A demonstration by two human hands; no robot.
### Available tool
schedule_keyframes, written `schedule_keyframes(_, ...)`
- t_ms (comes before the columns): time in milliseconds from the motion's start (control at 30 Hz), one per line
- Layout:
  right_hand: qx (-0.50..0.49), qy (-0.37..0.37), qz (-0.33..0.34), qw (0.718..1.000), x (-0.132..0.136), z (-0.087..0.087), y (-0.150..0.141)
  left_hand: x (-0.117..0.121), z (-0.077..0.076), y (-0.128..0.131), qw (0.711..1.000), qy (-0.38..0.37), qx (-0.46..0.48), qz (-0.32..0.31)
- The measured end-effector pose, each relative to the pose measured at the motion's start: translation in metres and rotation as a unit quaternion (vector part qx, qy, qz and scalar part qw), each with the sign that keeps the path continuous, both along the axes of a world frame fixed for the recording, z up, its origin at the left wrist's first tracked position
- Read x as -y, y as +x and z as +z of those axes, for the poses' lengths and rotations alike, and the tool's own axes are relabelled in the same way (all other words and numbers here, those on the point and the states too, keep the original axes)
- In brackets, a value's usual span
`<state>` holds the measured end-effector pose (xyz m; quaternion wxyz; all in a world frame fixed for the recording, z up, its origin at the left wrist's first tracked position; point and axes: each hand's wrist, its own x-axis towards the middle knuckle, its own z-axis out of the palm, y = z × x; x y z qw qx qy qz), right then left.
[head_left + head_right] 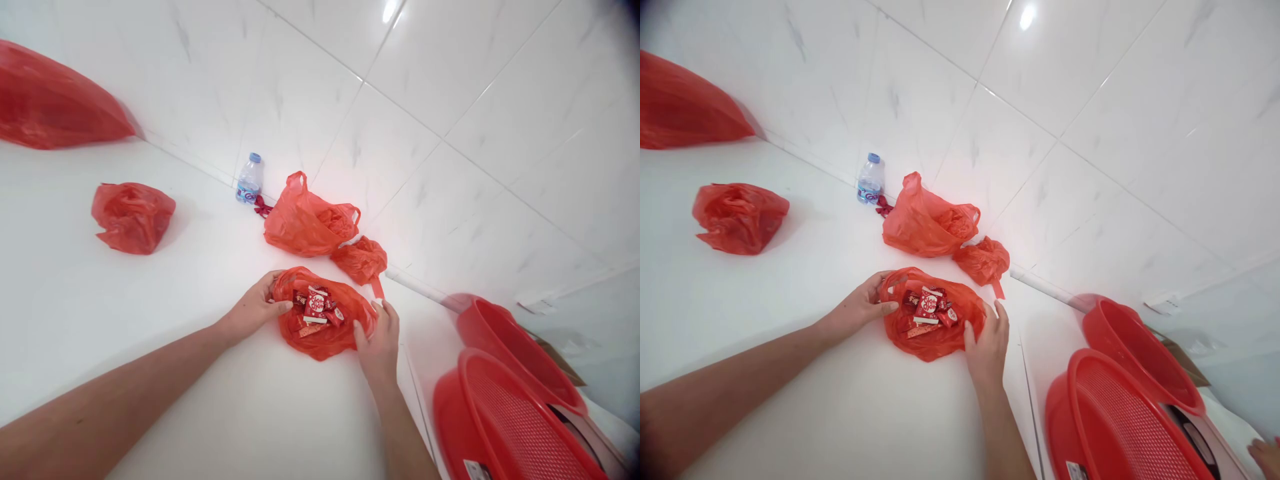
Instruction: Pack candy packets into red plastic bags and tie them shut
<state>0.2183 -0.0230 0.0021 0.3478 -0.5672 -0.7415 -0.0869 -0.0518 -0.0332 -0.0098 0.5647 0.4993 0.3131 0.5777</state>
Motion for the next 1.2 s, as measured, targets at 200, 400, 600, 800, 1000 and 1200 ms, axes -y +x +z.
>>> schedule_keyframes(200,-0.098,-0.077,-0.137,0.983,0.002,-0.009,0.031,-0.001,0.002,0.000,1.000,-0.022,-0.012,-0.002)
schedule_keyframes(400,-0.146,-0.217,-0.102,0.960,0.001,-0.010,0.038,-0.001,0.001,0.000,1.000,-0.021,-0.004,0.002)
schedule_keyframes(600,-0.474,-0.258,-0.016,0.842,-0.011,0.019,0.038,-0.012,0.029,-0.006,0.997,-0.018,0.021,0.070)
schedule_keyframes(800,-0.626,-0.114,0.136,0.759,-0.023,0.092,0.039,-0.031,0.109,-0.005,0.991,0.075,0.061,0.096)
schedule_keyframes(1000,-0.620,-0.054,0.187,0.760,-0.019,0.124,0.044,-0.022,0.155,-0.002,0.978,0.172,0.002,0.119)
schedule_keyframes(1200,-0.597,-0.085,0.144,0.785,-0.018,0.080,0.053,0.005,0.130,-0.023,0.934,0.145,-0.224,0.237)
